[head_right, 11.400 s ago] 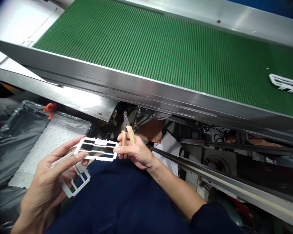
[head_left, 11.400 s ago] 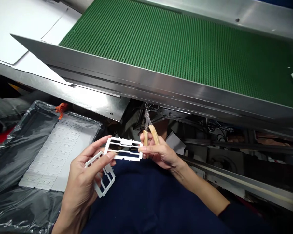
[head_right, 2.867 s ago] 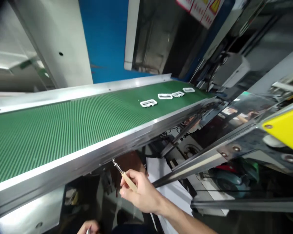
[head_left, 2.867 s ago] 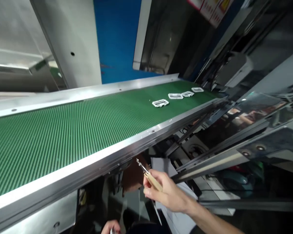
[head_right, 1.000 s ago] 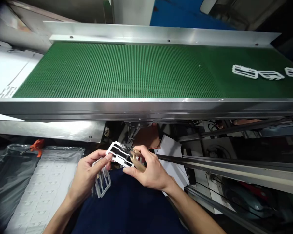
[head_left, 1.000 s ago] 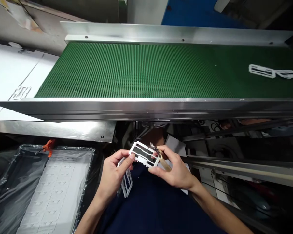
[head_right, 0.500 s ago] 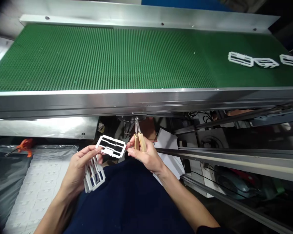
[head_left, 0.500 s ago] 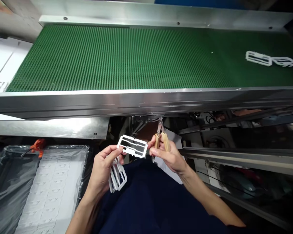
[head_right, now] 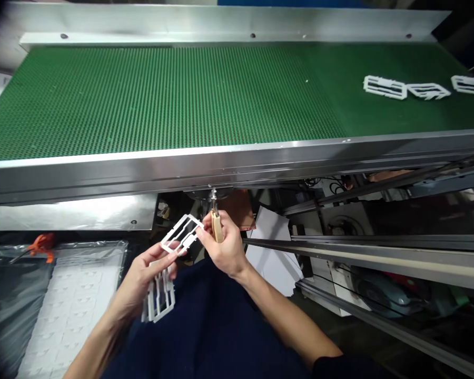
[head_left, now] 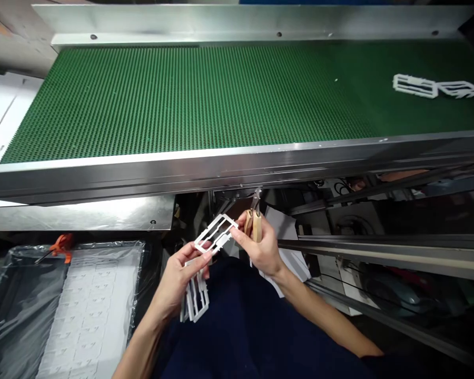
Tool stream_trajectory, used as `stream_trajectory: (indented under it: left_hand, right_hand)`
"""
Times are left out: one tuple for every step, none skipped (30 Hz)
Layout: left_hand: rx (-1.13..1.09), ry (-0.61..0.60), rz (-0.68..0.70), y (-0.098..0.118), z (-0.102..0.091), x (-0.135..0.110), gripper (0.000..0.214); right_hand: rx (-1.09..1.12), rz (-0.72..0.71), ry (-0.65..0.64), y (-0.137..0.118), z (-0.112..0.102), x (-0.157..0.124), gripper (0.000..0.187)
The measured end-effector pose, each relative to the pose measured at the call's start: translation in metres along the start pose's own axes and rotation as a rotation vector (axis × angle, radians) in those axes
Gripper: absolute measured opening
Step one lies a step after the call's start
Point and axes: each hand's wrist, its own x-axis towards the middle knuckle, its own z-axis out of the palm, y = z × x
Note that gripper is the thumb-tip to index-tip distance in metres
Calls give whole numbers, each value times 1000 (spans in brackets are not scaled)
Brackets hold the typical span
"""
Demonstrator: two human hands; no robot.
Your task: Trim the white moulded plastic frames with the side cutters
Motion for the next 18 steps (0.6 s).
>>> stream_trajectory:
  left_hand:
    - [54, 14, 33, 5, -5, -1, 36]
    - [103, 33, 66, 11, -9, -2, 37]
    - [153, 50, 94, 18, -13, -3, 37]
    - [207, 55, 118, 26, -15, -4, 36]
    - [264, 37, 132, 34, -15, -4, 36]
    - [317, -2, 138, 40, -14, -4, 36]
    - [362, -52, 140, 46, -11, -5, 35]
    - [397, -98, 143, 50, -8, -5, 32]
    - [425, -130, 150, 52, -5, -5, 28]
    - [453, -140, 163, 52, -2, -6, 24]
    - [494, -133, 185, 51, 1, -7, 20]
    - [549, -111, 221, 49, 3, -9, 18]
    - [616, -85, 269, 46, 4, -11, 17]
    - [687, -66, 322, 43, 5, -14, 16]
    - [756, -56, 377, 40, 6, -17, 15]
    - [815, -53, 429, 36, 7, -21, 14]
    - [859, -56, 473, 34, 7, -25, 13]
    - [891, -60, 505, 31, 9, -29, 12]
  right_hand:
    - [-18, 3, -90, -3, -6, 4, 20]
    - [-40, 11, -193, -6, -12, 7, 20]
    - [-67, 20, -300, -9, -17, 11, 18]
    - [-94, 26, -400, -12, -21, 14, 17]
    - [-117, 26, -487, -14, -24, 16, 16]
    - [-136, 19, -558, -16, -26, 18, 16]
    - [-152, 5, -612, -17, -26, 19, 15]
    - [-164, -11, -647, -18, -26, 19, 15]
    - [-175, -24, -663, -18, -24, 19, 15]
    - [-186, -32, -660, -17, -23, 18, 15]
    - [-195, -33, -636, -16, -21, 17, 15]
    - [-200, -25, -594, -14, -19, 15, 14]
    - [-194, -8, -543, -13, -17, 13, 14]
    - [-176, 14, -495, -11, -15, 11, 14]
    - [-144, 39, -455, -8, -13, 9, 15]
    - [-100, 63, -432, -7, -11, 7, 16]
    - [-50, 85, -427, -5, -9, 5, 17]
    - [1, 104, -436, -3, -7, 3, 17]
